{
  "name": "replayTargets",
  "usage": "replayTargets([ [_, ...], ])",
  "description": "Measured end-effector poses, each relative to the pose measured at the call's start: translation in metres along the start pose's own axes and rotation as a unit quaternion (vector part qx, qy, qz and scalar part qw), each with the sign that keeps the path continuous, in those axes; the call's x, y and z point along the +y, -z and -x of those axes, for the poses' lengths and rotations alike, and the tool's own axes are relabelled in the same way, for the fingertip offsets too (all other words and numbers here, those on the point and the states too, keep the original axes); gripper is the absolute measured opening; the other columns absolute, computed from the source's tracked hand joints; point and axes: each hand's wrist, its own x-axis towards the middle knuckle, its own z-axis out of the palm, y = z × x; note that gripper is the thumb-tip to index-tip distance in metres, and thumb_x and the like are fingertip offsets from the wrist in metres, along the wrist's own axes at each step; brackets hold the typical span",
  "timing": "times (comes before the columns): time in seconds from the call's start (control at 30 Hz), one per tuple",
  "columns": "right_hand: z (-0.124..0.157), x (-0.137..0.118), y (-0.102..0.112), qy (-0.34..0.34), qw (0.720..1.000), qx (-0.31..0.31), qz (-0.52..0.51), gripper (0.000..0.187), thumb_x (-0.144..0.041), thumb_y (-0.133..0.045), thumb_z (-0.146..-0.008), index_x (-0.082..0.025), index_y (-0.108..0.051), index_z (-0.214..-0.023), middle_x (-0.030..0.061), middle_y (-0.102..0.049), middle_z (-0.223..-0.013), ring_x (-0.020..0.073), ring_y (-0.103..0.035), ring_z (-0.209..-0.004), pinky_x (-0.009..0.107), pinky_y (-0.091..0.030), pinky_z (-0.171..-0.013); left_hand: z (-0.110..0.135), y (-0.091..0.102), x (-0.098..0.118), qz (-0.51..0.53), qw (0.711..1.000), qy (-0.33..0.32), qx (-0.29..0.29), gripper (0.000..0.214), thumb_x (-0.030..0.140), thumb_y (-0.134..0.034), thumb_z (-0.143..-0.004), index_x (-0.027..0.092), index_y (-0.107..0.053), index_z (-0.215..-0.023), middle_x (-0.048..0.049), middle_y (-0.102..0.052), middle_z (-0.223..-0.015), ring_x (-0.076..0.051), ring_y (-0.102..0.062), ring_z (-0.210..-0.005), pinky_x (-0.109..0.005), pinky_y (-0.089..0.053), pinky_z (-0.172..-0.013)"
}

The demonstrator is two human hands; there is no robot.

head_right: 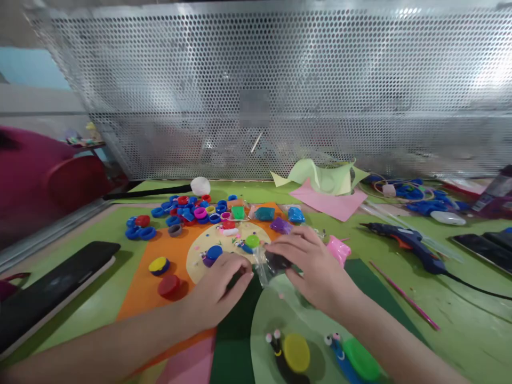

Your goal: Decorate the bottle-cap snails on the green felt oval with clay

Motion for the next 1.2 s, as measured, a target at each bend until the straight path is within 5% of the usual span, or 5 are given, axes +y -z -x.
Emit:
replayTargets([
  [0.27, 0.012, -0.016, 0.009, 0.088, 0.994, 0.033, 0.051, 0.038, -0.009, -0.039, -0.083, -0.023, -0.062, -0.110, 0.0034, -0.066, -0.105, 0.0227, -0.053, -0.095, 0.042, -0.048, -0.082, 0.007, -0.008, 0.009, 0.096, 0.995, -0.007, -0.017, 0.010, 0.017, -0.043, -0.084, 0.018, -0.049, -0.076, -0.0030, -0.058, -0.075, -0.017, -0.052, -0.073, -0.031, -0.042, -0.069],
  [0.63, 0.011, -0.015, 0.015, 0.043, 0.998, 0.035, -0.015, 0.040, -0.006, -0.042, -0.081, -0.025, -0.062, -0.110, 0.0025, -0.065, -0.106, 0.0214, -0.050, -0.099, 0.039, -0.048, -0.084, 0.004, -0.008, 0.010, 0.241, 0.966, 0.085, -0.041, 0.018, 0.018, -0.040, -0.089, 0.018, -0.054, -0.078, -0.0013, -0.062, -0.074, -0.014, -0.059, -0.072, -0.025, -0.045, -0.068],
  [1.2, 0.014, -0.016, 0.008, 0.099, 0.992, 0.042, 0.059, 0.036, -0.010, -0.039, -0.085, -0.023, -0.062, -0.110, 0.0029, -0.067, -0.103, 0.0217, -0.053, -0.095, 0.039, -0.049, -0.080, 0.006, -0.007, 0.010, 0.243, 0.966, 0.075, -0.034, 0.015, 0.010, -0.044, -0.080, 0.017, -0.053, -0.071, -0.0009, -0.060, -0.072, -0.014, -0.057, -0.071, -0.024, -0.043, -0.067],
])
